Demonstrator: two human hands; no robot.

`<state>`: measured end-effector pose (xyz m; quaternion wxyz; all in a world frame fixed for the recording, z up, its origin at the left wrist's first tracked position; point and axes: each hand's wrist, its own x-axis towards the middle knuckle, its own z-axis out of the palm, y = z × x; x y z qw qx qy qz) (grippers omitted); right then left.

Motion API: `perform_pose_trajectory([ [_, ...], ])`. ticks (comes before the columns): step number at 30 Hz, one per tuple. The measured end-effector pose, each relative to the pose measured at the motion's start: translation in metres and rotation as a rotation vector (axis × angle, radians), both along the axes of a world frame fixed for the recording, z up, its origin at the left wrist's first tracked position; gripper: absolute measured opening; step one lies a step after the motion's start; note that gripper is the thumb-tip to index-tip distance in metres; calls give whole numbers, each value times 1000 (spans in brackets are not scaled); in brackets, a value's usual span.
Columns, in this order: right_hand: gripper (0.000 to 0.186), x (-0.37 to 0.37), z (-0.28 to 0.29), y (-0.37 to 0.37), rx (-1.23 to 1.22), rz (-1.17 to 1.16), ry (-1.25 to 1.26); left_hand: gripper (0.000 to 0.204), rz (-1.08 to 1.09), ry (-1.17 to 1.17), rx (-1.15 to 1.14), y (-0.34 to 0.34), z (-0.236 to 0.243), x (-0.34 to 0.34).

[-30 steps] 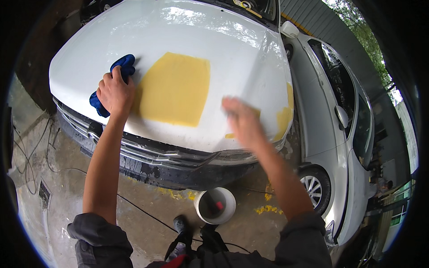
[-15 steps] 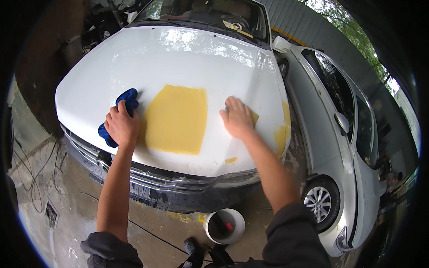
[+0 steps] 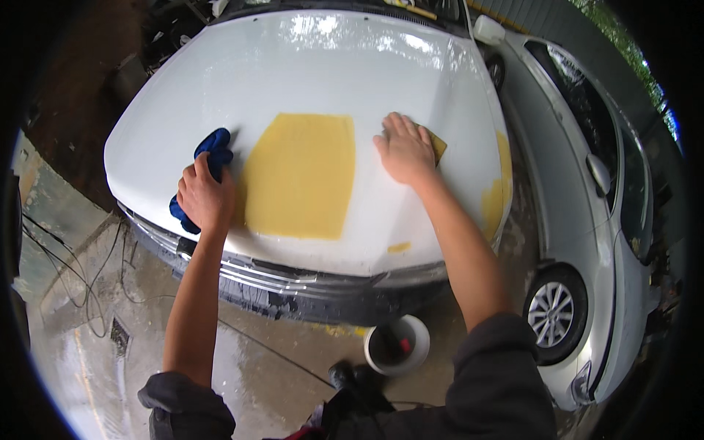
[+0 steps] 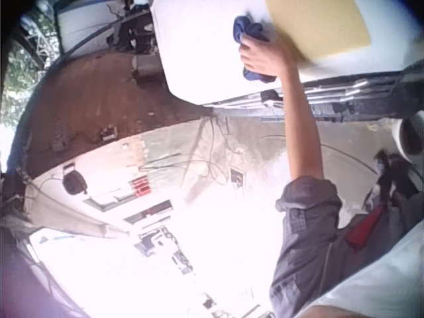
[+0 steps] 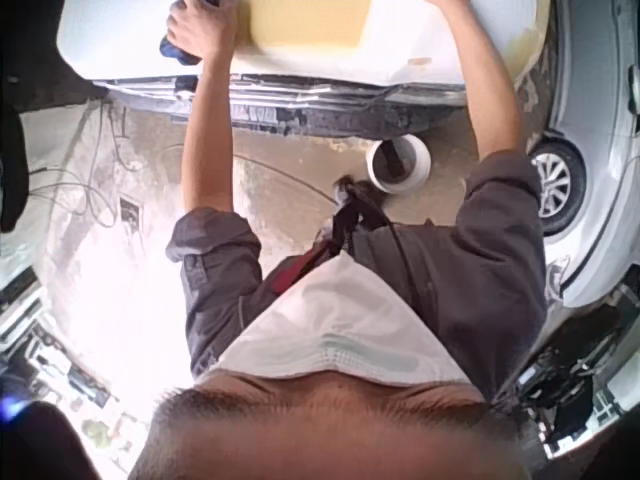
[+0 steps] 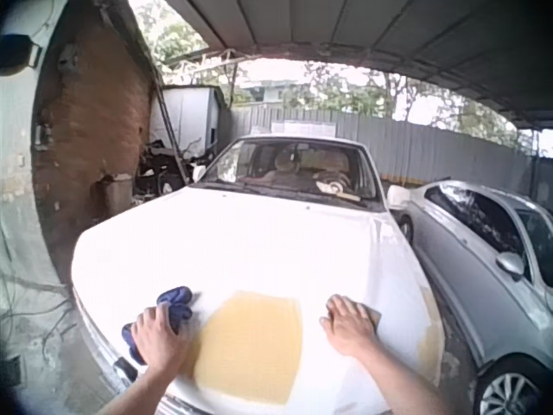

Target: The person sands the hood of a white car using a sanding block and wipes the surface with a blue cloth. They repeatedly dip the cloth into a bucket of water and continue sanding different sections of the hood.

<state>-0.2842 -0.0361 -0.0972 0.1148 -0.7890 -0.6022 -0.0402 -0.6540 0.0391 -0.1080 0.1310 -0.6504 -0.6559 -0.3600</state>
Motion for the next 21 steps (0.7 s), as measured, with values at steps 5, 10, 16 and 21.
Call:
perform_pose_trajectory([
  [5, 63, -101, -18, -82, 65, 174, -54, 43, 26, 44, 47, 6, -2, -20],
  [10, 60, -116, -12, -103, 50, 100, -87, 47, -307, 68, -18, 12, -1, -14],
  [16, 56, -151, -27, -98, 171, -204, 6, 43, -1067, 242, -5, 93, 19, -43],
  [21, 56, -205, -60, -90, 481, -478, -101, 41, -1427, 231, 10, 132, 25, -44],
])
